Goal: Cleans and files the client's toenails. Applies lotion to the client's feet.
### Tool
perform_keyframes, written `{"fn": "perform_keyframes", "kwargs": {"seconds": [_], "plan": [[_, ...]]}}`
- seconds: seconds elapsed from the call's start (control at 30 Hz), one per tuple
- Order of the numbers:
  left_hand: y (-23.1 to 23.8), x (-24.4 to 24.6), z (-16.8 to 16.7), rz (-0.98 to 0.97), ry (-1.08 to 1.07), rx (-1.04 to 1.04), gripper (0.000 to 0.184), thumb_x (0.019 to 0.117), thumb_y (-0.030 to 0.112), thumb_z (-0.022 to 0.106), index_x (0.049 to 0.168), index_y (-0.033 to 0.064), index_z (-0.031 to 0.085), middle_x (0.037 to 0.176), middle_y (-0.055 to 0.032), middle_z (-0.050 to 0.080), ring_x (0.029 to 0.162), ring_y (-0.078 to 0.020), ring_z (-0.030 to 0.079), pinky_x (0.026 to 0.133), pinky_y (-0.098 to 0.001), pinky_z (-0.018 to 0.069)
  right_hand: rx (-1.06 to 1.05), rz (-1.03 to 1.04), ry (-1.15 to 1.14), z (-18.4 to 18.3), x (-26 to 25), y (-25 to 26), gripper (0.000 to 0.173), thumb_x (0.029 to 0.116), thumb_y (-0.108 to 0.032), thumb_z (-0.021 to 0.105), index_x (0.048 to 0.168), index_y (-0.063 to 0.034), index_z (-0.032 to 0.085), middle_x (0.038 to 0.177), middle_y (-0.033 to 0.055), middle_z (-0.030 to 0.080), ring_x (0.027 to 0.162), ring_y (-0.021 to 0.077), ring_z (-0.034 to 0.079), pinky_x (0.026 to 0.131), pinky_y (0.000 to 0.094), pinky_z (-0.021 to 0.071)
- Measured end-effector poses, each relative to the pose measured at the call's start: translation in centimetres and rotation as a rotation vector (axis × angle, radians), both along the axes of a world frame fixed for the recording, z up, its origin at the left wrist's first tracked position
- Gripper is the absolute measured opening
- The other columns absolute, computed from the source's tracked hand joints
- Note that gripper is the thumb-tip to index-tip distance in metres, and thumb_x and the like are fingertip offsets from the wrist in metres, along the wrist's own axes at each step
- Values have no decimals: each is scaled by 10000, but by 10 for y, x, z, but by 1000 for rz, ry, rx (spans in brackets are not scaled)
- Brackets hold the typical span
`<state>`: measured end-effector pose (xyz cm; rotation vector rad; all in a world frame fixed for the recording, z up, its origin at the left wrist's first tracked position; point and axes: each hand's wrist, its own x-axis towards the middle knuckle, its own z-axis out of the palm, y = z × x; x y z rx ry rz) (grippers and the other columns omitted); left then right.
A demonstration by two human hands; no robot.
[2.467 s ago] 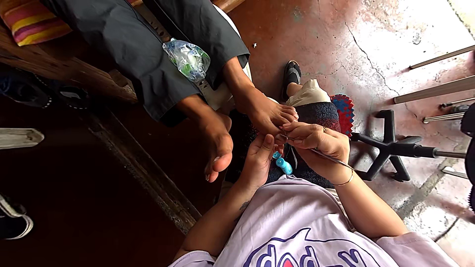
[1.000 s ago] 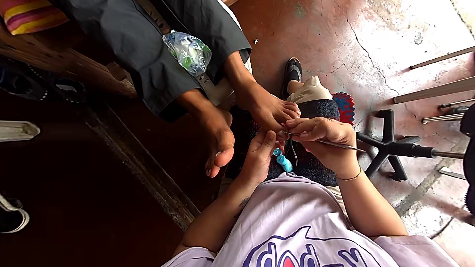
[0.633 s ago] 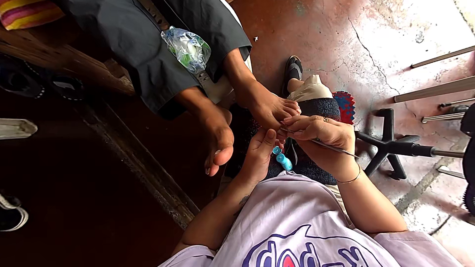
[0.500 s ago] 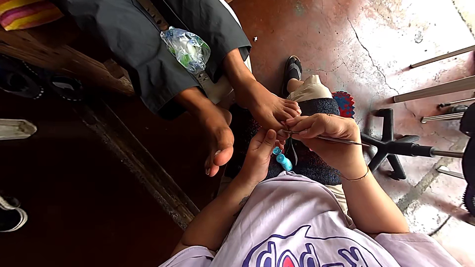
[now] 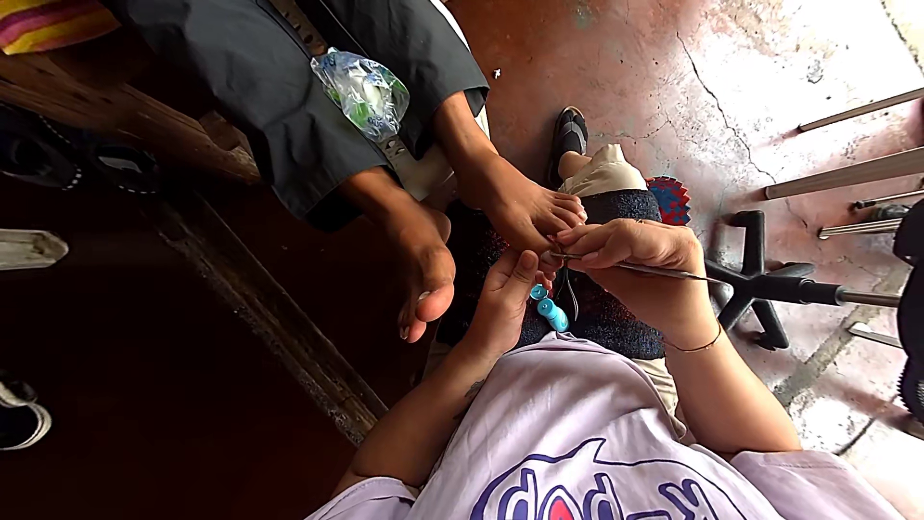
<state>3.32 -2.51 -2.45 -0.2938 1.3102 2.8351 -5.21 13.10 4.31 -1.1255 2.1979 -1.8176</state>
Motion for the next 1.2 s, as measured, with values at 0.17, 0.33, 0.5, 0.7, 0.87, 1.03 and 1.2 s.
{"fn": "perform_keyframes", "kwargs": {"seconds": [0.17,0.33,0.5,0.7,0.87,1.03,1.2], "plan": [[1,0,-1,0,8,-17,220,1081,294,479,1113,175,661,971,48,682,880,-49,643,849,-243,543,-15,-26,38,-5,5,-3,120,808,146,719,805,32,682,926,133,755,1006,222,749,944,376,618],[1,0,-1,4,14,-25,216,1077,299,487,1108,179,663,973,49,681,879,-49,643,846,-243,544,-11,-29,58,-5,4,-4,122,804,148,713,784,34,674,919,140,755,996,223,752,935,375,620],[2,-1,-2,6,0,-21,211,1075,294,493,1111,178,666,984,46,685,880,-51,643,845,-242,544,36,-12,65,-1,2,1,120,805,132,719,787,22,677,920,123,757,1005,209,750,947,363,617],[2,0,-2,4,2,-32,205,1078,275,485,1117,171,658,987,46,682,877,-51,642,841,-241,545,18,-18,42,-4,2,2,123,802,138,721,795,21,683,928,120,761,1009,213,752,946,368,621],[1,0,-3,2,12,-43,208,1072,302,501,1149,180,651,1010,55,679,916,-50,647,874,-252,548,45,-8,137,-4,4,-1,104,827,125,704,789,30,689,932,142,760,1020,210,747,952,353,609],[1,0,-2,7,7,-38,196,1074,283,497,1134,179,652,1004,56,676,901,-44,643,862,-241,545,63,1,150,-1,3,1,102,818,125,700,778,32,691,925,146,761,1014,214,750,939,351,615],[2,0,-3,2,13,-46,201,1076,288,493,1136,176,649,998,52,675,893,-45,639,854,-239,541,59,3,93,-1,2,3,103,812,128,710,795,26,697,933,130,764,1016,203,751,952,349,614]]}}
